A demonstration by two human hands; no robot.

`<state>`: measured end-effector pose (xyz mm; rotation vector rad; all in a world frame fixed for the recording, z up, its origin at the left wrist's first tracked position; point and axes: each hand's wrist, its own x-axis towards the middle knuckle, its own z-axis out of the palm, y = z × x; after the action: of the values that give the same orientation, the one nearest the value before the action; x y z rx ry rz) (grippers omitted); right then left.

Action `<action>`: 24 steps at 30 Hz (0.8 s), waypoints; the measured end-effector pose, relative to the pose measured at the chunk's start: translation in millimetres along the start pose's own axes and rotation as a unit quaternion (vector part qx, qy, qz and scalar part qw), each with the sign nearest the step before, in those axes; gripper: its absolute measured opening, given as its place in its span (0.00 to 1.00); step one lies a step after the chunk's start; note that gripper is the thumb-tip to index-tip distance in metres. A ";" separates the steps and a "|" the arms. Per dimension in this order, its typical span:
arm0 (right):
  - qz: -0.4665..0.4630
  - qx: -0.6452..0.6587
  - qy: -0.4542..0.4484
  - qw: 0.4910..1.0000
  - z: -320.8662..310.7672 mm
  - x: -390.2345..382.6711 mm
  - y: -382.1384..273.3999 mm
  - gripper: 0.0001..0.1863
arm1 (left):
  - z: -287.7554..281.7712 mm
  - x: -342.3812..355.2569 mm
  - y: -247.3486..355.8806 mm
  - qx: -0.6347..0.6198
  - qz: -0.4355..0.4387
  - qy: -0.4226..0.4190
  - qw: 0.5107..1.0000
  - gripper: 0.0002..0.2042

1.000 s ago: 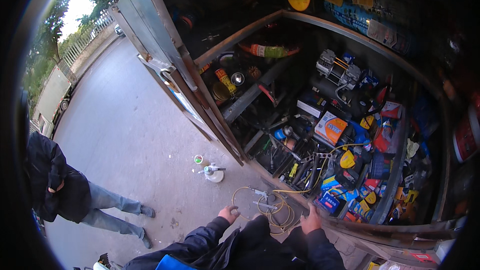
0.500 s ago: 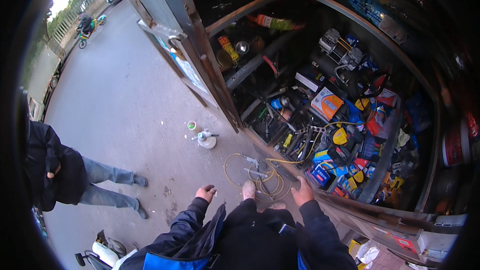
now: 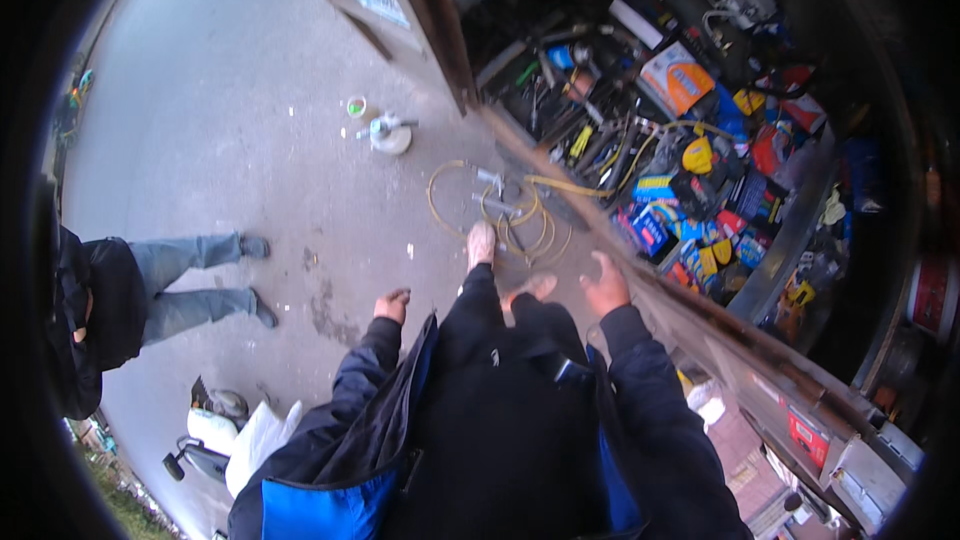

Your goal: The person retrieves a wrench from a cluttered tool cabinet, then uses it to loosen fasteners on the front fairing of a white scooter. After removing the fairing, the person detaches a small black component and sets the fairing aside.

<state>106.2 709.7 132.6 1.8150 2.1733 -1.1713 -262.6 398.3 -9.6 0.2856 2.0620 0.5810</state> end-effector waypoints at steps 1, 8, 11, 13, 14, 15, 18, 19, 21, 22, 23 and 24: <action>-0.009 -0.003 0.003 1.000 1.6 -3.8 1.2 0.31 | -1.3 2.2 -11.4 0.014 0.014 0.007 1.000 0.15; 0.027 -0.024 -0.010 0.999 17.1 -26.2 24.0 0.30 | 5.1 5.3 -75.7 -0.107 -0.049 -0.013 0.993 0.16; 0.025 -0.014 -0.019 0.999 31.3 -42.8 43.8 0.31 | 11.3 -17.9 -92.0 -0.135 -0.063 0.016 0.989 0.16; 0.036 -0.005 -0.019 0.999 43.9 -55.5 61.0 0.30 | 14.8 -37.2 -104.8 -0.132 -0.064 0.015 0.989 0.16; 0.021 0.007 -0.021 1.000 50.5 -62.7 70.8 0.30 | 16.9 -46.2 -112.4 -0.137 -0.069 0.014 0.988 0.16; 0.016 0.011 -0.023 1.000 57.8 -70.0 81.5 0.30 | 17.8 -56.7 -122.7 -0.143 -0.075 0.016 0.987 0.15; 0.003 0.034 -0.034 0.999 85.9 -89.5 113.8 0.30 | 24.2 -89.3 -161.6 -0.156 -0.049 0.028 0.986 0.14; 0.005 0.038 -0.040 0.998 97.3 -93.6 123.6 0.30 | 26.2 -101.7 -176.7 -0.150 -0.051 0.056 0.986 0.14; 0.006 0.047 -0.069 0.996 124.0 -105.9 144.6 0.31 | 27.6 -133.9 -212.1 -0.136 -0.015 0.085 0.987 0.13; 0.009 0.043 -0.078 0.996 135.7 -113.6 158.0 0.30 | 24.3 -153.5 -231.6 -0.152 -0.017 0.105 0.983 0.12; 0.020 0.033 -0.074 0.997 142.4 -122.6 175.3 0.30 | 28.2 -168.3 -246.7 -0.169 -0.012 0.114 0.979 0.12; 0.023 0.053 -0.090 0.994 153.0 -132.2 193.5 0.30 | 28.8 -185.5 -262.9 -0.160 -0.015 0.129 0.978 0.12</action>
<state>252.6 514.3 -4.2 1.7120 1.9968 -1.4067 -132.8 102.6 -19.5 -0.0123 2.1716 0.9600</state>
